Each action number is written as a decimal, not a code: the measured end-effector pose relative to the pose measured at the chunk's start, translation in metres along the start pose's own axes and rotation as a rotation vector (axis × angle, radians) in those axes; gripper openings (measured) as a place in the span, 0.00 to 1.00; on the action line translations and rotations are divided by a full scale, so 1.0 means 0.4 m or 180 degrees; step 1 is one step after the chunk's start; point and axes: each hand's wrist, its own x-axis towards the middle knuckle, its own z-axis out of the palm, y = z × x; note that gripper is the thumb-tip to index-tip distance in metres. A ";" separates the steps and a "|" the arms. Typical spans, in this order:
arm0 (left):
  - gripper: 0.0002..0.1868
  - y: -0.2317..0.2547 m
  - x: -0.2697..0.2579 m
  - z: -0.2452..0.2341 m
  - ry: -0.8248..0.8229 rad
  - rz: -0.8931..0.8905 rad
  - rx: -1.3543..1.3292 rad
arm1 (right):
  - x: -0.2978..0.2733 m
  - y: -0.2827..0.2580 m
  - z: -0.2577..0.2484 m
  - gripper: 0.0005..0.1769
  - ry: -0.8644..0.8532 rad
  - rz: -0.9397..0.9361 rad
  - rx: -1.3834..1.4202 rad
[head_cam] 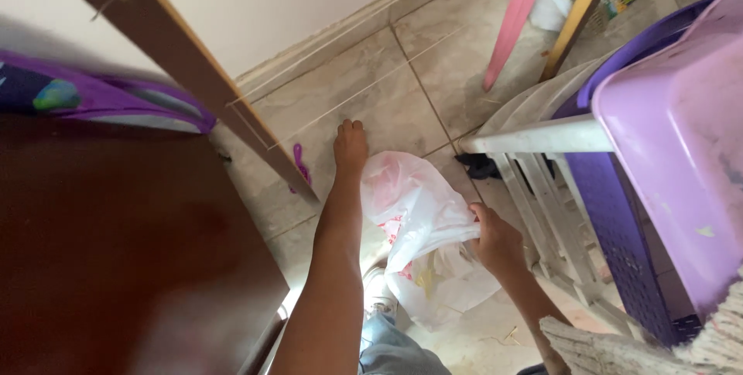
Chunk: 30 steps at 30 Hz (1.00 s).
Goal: Tidying up and organizing various toiletries, cosmetics, and small items on a dresser surface and putting items away in a bag.
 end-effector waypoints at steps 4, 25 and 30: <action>0.12 0.005 -0.006 -0.036 -0.0072 -0.0268 -0.0312 | -0.019 -0.023 -0.036 0.34 -0.0282 -0.0150 0.0331; 0.08 -0.006 -0.042 0.002 -0.0059 0.0210 -0.0090 | -0.088 -0.064 -0.133 0.18 -0.0265 -0.0492 0.0626; 0.08 -0.012 -0.041 0.060 -0.0201 0.0120 0.0196 | -0.101 -0.050 -0.112 0.15 -0.0082 -0.0696 0.0622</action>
